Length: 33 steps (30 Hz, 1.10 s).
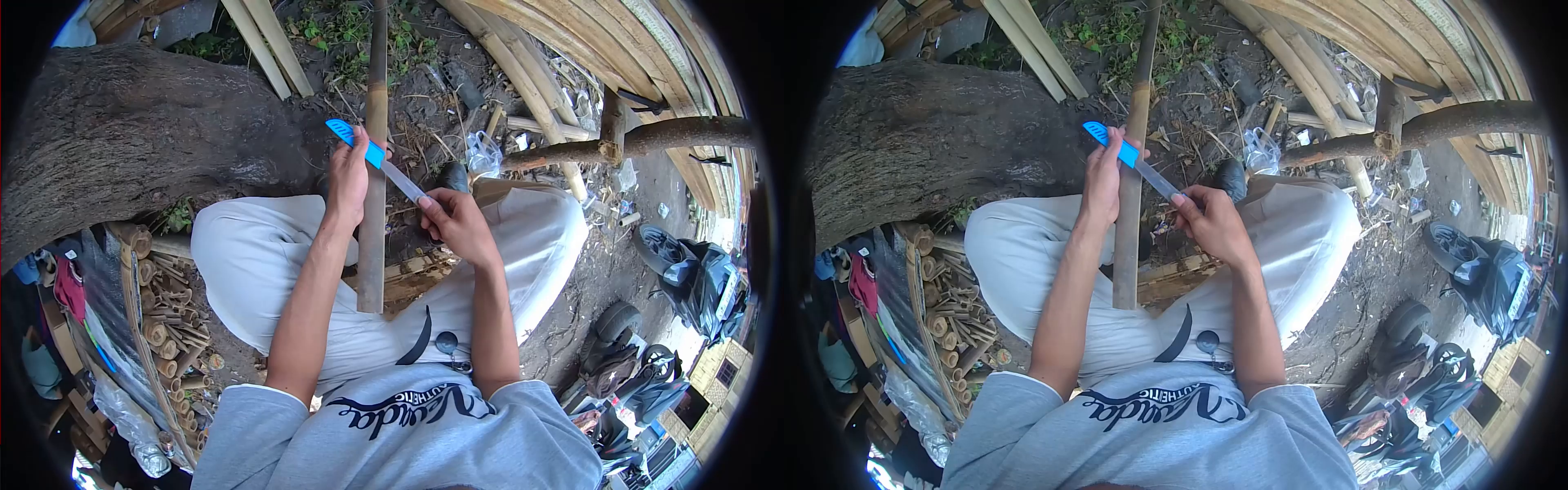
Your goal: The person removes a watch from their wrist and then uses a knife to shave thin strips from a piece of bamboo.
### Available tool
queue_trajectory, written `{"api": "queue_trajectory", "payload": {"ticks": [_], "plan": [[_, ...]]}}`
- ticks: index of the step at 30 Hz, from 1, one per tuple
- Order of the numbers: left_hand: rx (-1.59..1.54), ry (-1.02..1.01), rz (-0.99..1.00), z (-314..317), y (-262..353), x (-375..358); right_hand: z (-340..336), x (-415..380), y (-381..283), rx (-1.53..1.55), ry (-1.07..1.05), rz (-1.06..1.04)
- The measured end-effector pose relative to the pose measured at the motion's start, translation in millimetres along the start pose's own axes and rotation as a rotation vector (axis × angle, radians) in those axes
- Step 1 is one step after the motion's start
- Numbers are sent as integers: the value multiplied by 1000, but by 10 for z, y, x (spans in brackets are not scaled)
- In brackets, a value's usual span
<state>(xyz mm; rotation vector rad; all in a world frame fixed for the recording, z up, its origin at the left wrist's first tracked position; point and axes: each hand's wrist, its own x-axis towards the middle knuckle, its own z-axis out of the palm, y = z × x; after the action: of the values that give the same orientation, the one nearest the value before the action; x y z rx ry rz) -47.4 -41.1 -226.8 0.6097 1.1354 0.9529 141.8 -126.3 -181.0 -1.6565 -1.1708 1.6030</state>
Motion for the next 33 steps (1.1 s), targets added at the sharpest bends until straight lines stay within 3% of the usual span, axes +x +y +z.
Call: {"api": "queue_trajectory", "payload": {"ticks": [3, 5, 8, 13, 15, 17, 19, 20, 24, 28, 33], "plan": [[-84, 44, -38, -104, 226, 18, -291, -81, 61, -250, 86, -14], [-9, 20, -45, -156, 181, 61, -363, -99, 19, -29, 325, 53], [57, -48, -47, -58, 23, 37, -338, -57, -51, -23, 516, -15], [122, -118, 59, 89, -29, 50, -326, 48, 126, -204, 563, -41], [88, -127, 29, 109, -38, 52, -285, 120, 197, -183, 611, -147], [53, -131, -4, 148, -51, 15, -160, 119, 59, -89, 522, -90], [-6, -184, -22, 187, -56, -27, -18, 162, 3, 546, 250, -87], [-39, -218, -45, 174, -69, -23, 6, 220, 67, 520, 190, -70], [-122, -201, -98, 127, -43, -62, 41, 238, 96, 368, 243, -84], [-75, -205, -87, 143, -78, -72, -11, 296, 102, 1055, 431, -328], [-74, -250, -102, 230, -92, -88, 108, 337, 113, 1014, 531, -337]]}}
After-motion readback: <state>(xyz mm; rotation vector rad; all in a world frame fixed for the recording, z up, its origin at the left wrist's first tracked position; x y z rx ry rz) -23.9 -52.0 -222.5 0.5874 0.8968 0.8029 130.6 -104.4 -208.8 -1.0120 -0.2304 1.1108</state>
